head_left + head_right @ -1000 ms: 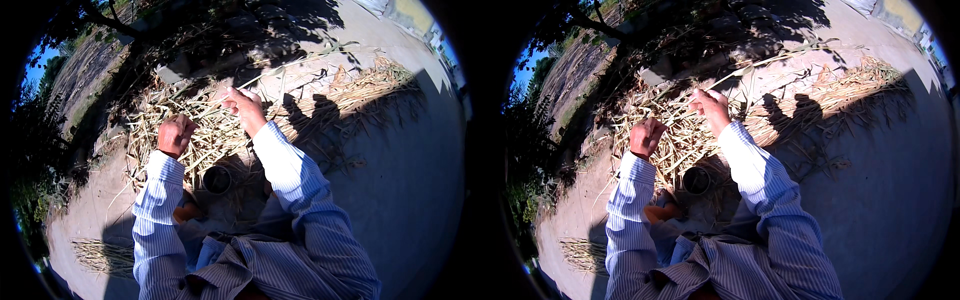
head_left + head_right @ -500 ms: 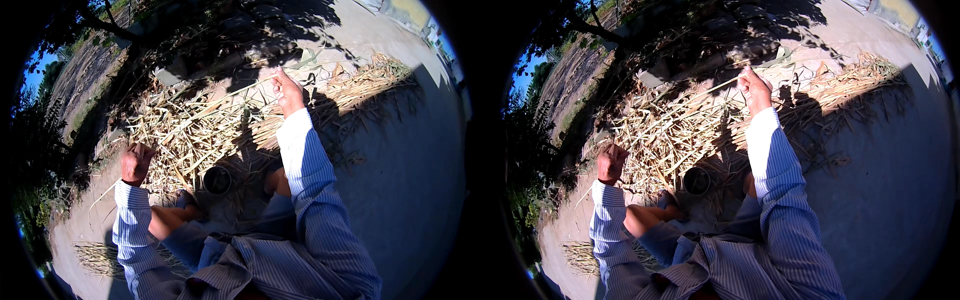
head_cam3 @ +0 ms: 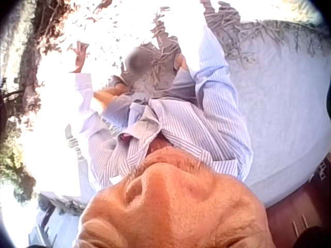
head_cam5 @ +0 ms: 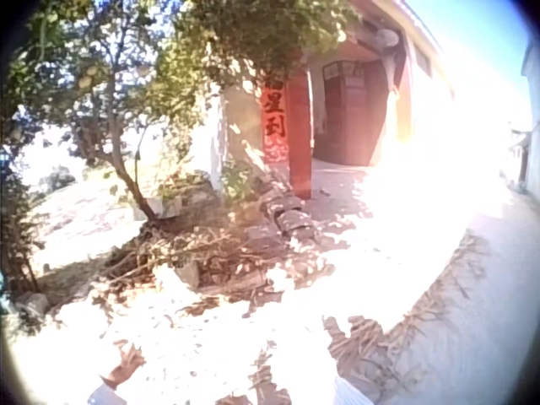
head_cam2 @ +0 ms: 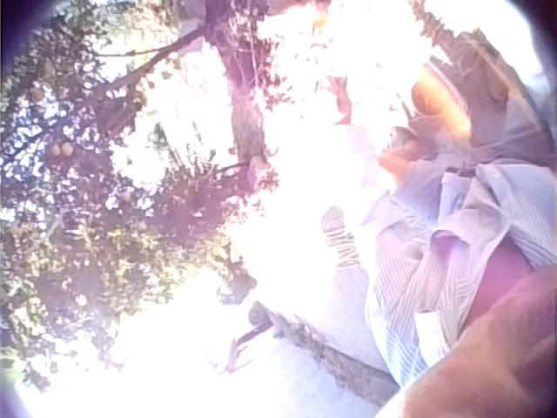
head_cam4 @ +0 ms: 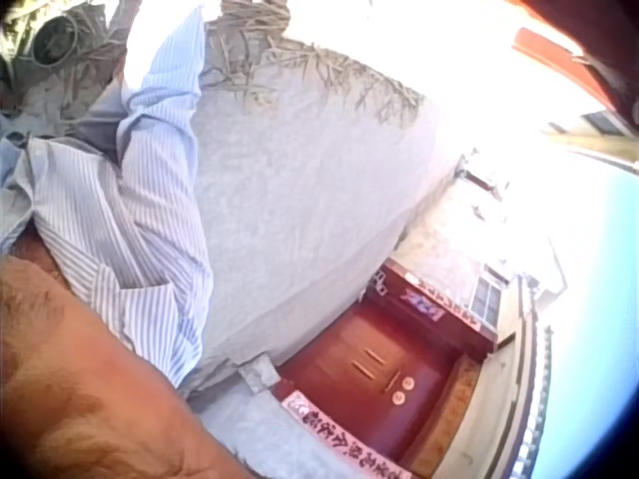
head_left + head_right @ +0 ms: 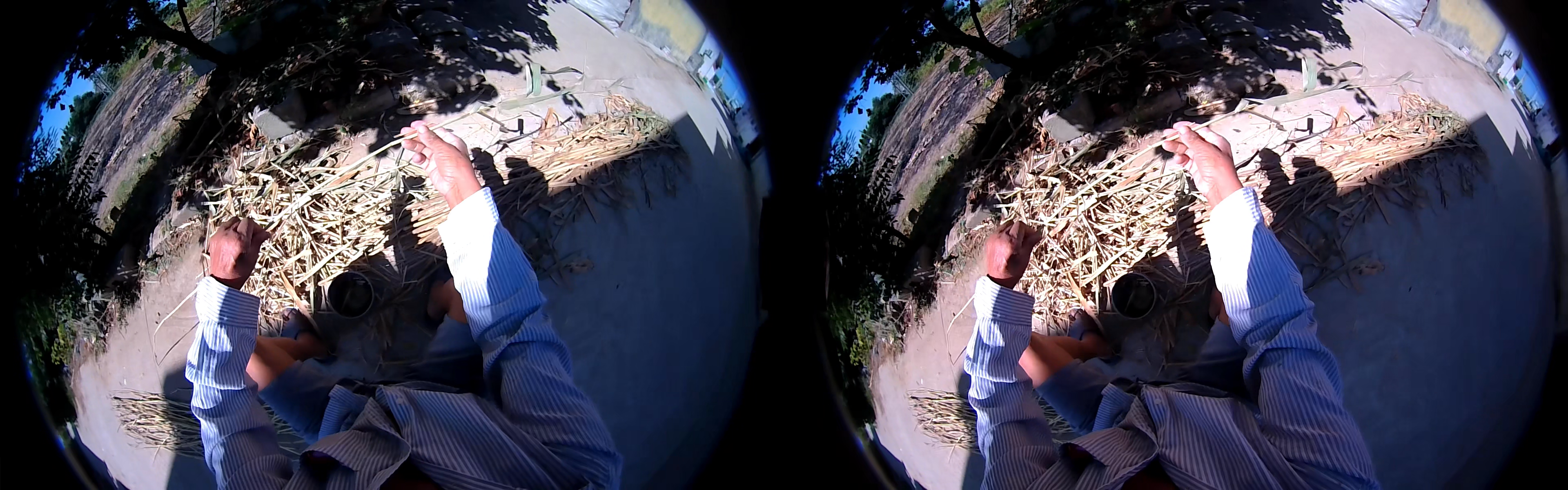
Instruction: The person sits on a concrete surface outdoors and repeatedly picks up dried plant stalks. They strip the stalks by hand, separating the fibrous material from the core, and place the processed stalks into a pile on the ground.
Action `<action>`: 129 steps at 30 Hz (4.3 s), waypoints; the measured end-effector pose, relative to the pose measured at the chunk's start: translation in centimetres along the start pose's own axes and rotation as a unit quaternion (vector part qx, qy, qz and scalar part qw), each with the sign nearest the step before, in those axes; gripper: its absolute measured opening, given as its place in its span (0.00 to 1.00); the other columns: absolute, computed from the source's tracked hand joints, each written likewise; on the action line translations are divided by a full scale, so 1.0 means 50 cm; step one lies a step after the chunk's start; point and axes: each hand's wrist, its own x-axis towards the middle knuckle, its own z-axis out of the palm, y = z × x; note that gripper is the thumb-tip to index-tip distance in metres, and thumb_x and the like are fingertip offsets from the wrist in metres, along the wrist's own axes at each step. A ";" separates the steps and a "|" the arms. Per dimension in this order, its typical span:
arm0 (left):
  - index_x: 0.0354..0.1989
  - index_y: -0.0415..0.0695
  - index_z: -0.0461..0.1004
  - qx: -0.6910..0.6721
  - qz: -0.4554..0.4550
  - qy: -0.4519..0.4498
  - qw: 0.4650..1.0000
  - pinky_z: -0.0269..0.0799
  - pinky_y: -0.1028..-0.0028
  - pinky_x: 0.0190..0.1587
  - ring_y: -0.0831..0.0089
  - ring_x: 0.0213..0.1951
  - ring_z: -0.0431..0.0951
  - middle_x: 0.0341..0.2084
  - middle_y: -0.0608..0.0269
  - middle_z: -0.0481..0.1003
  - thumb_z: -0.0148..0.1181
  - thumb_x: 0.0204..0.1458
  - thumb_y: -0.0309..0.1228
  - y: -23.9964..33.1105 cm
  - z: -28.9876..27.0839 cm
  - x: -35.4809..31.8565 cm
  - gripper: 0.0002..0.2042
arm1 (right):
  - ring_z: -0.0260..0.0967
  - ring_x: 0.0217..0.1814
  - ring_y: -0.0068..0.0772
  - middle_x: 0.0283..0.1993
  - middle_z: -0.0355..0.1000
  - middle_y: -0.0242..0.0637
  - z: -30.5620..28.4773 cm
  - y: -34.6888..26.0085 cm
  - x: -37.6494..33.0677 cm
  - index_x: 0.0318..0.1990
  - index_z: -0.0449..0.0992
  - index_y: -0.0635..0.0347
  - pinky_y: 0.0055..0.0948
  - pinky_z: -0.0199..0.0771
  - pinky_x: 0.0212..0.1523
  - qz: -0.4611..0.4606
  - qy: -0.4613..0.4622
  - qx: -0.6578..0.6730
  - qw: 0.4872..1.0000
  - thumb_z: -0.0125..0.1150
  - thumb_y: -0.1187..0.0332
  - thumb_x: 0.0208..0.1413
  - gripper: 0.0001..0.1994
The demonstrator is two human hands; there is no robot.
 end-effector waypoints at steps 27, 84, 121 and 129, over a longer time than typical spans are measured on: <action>0.30 0.43 0.68 0.040 -0.082 -0.060 0.994 0.63 0.61 0.39 0.58 0.32 0.73 0.25 0.61 0.75 0.61 0.44 0.28 -0.097 -0.109 -0.086 0.08 | 0.70 0.29 0.25 0.28 0.71 0.33 -0.016 0.009 0.030 0.35 0.71 0.59 0.20 0.67 0.27 -0.014 0.140 -0.029 0.990 0.68 0.59 0.50 0.15; 0.25 0.42 0.69 0.012 -0.040 -0.105 0.994 0.69 0.62 0.32 0.56 0.29 0.74 0.22 0.58 0.75 0.63 0.43 0.30 -0.019 -0.041 -0.085 0.08 | 0.67 0.24 0.21 0.28 0.73 0.33 -0.060 -0.030 0.032 0.35 0.73 0.58 0.18 0.63 0.24 -0.041 0.204 0.002 0.978 0.72 0.60 0.45 0.16; 0.25 0.42 0.69 0.127 -0.077 -0.162 0.976 0.67 0.61 0.31 0.58 0.29 0.71 0.22 0.57 0.70 0.64 0.43 0.31 -0.125 -0.102 -0.260 0.10 | 0.71 0.31 0.26 0.30 0.73 0.36 -0.073 -0.035 -0.037 0.35 0.71 0.60 0.24 0.70 0.30 -0.056 0.031 -0.438 0.897 0.63 0.75 0.43 0.11; 0.22 0.41 0.66 0.169 -0.105 -0.192 0.961 0.66 0.61 0.32 0.56 0.30 0.69 0.20 0.54 0.69 0.61 0.40 0.27 -0.147 -0.175 -0.288 0.08 | 0.72 0.46 0.49 0.41 0.74 0.50 -0.167 0.007 -0.007 0.35 0.74 0.62 0.41 0.73 0.44 0.077 -0.006 -0.870 0.487 0.59 0.73 0.40 0.11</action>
